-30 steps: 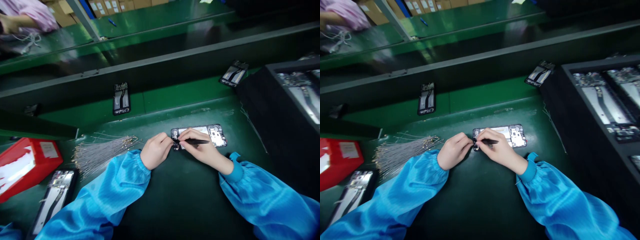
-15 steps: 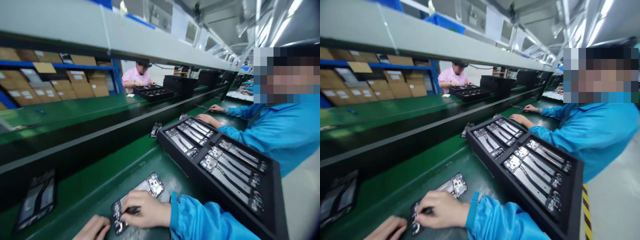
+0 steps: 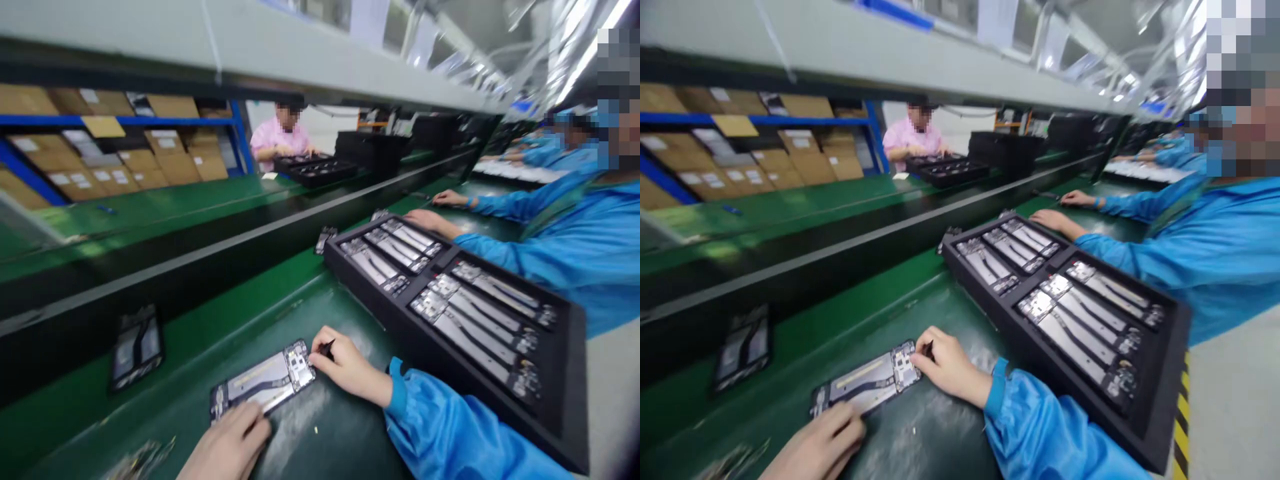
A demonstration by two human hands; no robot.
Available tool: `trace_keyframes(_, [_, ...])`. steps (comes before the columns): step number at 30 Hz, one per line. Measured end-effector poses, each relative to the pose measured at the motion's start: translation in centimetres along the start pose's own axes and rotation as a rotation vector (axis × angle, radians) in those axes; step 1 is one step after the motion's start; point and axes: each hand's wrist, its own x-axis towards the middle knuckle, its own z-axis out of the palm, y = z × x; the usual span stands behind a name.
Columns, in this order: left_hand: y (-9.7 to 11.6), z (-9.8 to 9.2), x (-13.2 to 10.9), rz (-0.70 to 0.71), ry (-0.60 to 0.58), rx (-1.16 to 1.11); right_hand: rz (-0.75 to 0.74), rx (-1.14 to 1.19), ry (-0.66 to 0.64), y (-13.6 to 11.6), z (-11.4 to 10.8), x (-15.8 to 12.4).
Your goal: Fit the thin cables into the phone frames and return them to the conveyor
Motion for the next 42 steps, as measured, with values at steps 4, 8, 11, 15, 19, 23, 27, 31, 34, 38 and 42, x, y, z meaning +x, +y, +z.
trace_keyframes(4, [1.3,-0.7,0.5,-0.059,-0.072,0.035,-0.035,0.233,-0.135,-0.6,-0.5,-0.8])
trace_keyframes(8, [1.6,-0.1,1.1,-0.092,-0.047,-0.001,-0.024,0.343,-0.195,-0.2,-1.1,-0.7])
trace_keyframes(11, [1.8,0.5,1.3,-0.162,0.065,-0.034,0.022,0.326,-0.22,-0.3,-1.1,-0.8])
trace_keyframes(15, [1.9,1.0,1.3,-0.189,0.155,-0.041,0.089,0.255,-0.202,-0.7,-0.9,-1.0])
trace_keyframes(19, [1.8,1.0,1.2,-0.193,0.172,-0.057,0.108,0.222,-0.199,-0.9,-0.9,-0.9])
trace_keyframes(23, [1.8,0.8,1.3,-0.189,0.17,-0.053,0.113,0.209,-0.212,-0.9,-0.8,-0.8])
trace_keyframes(27, [1.9,0.7,1.4,-0.182,0.18,-0.037,0.116,0.214,-0.224,-0.9,-0.8,-0.9])
trace_keyframes(31, [1.9,0.7,1.3,-0.188,0.171,-0.053,0.116,0.211,-0.233,-0.8,-0.7,-0.9])
trace_keyframes(34, [1.9,0.8,1.3,-0.193,0.177,-0.066,0.11,0.207,-0.22,-0.7,-0.7,-0.9])
trace_keyframes(38, [1.8,0.7,1.4,-0.185,0.189,-0.061,0.111,0.205,-0.222,-0.7,-0.7,-0.9])
trace_keyframes(42, [1.9,0.6,1.5,-0.181,0.192,-0.054,0.109,0.208,-0.234,-0.8,-0.7,-0.8])
